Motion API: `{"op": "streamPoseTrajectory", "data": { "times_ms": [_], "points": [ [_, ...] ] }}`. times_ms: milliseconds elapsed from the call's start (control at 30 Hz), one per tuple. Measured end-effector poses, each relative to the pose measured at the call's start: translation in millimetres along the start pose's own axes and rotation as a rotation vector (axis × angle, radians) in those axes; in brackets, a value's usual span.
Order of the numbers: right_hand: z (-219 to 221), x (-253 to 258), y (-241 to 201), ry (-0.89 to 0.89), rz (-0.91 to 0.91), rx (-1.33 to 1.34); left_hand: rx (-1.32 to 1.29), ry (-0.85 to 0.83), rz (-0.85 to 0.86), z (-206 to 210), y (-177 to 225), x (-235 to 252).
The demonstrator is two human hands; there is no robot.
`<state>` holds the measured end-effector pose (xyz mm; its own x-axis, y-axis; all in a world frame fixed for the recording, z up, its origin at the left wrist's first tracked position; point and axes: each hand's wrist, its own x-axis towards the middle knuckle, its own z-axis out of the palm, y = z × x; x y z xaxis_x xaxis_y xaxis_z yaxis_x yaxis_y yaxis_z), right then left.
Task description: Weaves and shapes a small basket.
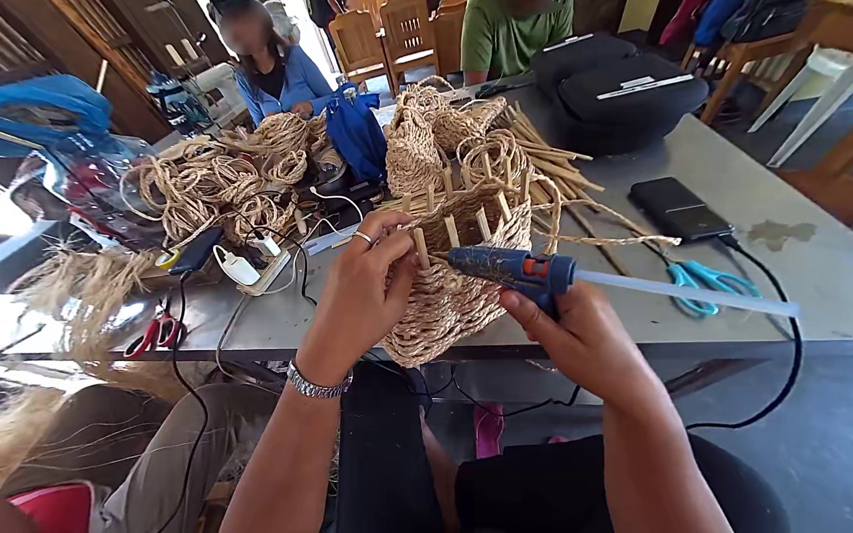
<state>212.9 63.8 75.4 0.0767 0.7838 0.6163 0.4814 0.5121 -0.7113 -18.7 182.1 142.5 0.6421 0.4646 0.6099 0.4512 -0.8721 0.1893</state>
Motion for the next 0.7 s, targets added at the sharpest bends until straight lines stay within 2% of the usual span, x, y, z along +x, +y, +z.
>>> {"op": "streamPoseTrajectory", "data": {
  "times_ms": [700],
  "points": [
    [2.2,-0.4,-5.9,0.0,-0.019,-0.151,0.012,0.007,0.024,2.7,-2.4,-3.4]
  ]
}}
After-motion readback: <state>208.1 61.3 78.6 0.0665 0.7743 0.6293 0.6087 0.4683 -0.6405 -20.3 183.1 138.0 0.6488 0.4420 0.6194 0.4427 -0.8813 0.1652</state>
